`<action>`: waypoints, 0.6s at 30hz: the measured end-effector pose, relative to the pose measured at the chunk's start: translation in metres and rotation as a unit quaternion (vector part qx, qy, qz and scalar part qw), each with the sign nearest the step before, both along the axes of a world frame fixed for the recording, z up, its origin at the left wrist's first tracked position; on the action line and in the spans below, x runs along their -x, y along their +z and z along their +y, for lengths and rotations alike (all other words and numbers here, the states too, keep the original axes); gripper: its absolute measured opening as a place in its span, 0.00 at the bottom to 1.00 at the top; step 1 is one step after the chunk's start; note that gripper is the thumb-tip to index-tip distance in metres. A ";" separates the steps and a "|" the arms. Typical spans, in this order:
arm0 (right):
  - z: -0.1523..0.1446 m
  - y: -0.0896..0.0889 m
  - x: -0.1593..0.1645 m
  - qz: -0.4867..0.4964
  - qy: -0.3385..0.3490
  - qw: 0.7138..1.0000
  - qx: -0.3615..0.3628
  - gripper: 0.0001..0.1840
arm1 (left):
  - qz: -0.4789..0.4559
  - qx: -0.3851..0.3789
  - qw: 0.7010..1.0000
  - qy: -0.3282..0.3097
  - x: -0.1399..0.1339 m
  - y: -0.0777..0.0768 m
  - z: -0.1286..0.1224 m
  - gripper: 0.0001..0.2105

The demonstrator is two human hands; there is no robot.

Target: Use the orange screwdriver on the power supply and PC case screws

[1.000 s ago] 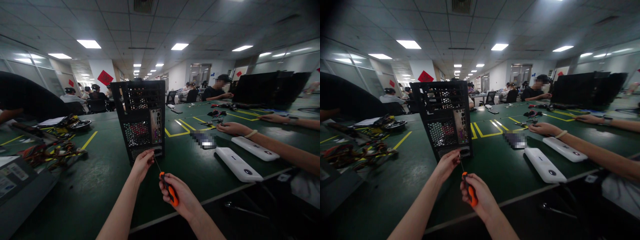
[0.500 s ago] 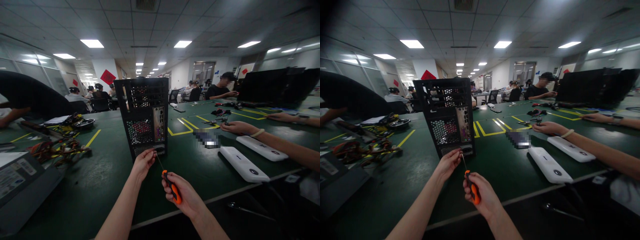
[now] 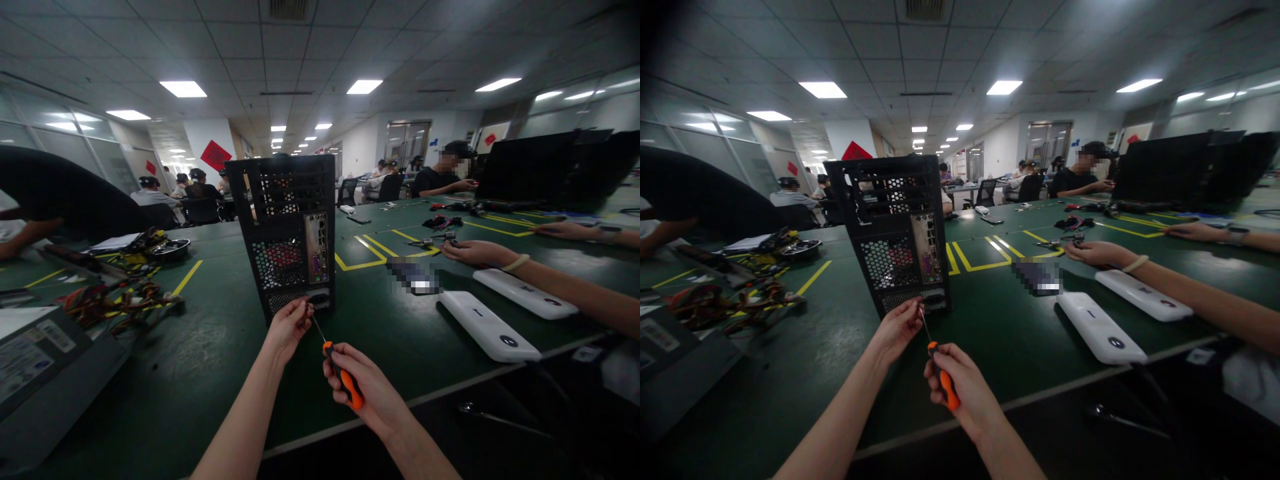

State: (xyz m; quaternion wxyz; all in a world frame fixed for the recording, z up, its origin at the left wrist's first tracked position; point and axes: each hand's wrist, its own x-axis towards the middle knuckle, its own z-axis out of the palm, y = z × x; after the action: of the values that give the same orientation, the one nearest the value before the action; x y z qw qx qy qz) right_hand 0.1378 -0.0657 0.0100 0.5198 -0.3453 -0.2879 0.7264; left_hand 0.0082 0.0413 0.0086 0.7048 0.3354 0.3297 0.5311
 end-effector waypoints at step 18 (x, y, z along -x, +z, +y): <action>0.006 0.000 0.000 0.001 0.001 1.000 0.011 0.12 | -0.050 0.045 0.998 0.007 0.000 0.001 -0.004 0.05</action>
State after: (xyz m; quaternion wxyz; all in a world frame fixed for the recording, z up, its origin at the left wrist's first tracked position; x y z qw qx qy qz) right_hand 0.1381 -0.0593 0.0101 0.5157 -0.3500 -0.2801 0.7301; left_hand 0.0079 0.0376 0.0095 0.7314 0.2739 0.3201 0.5363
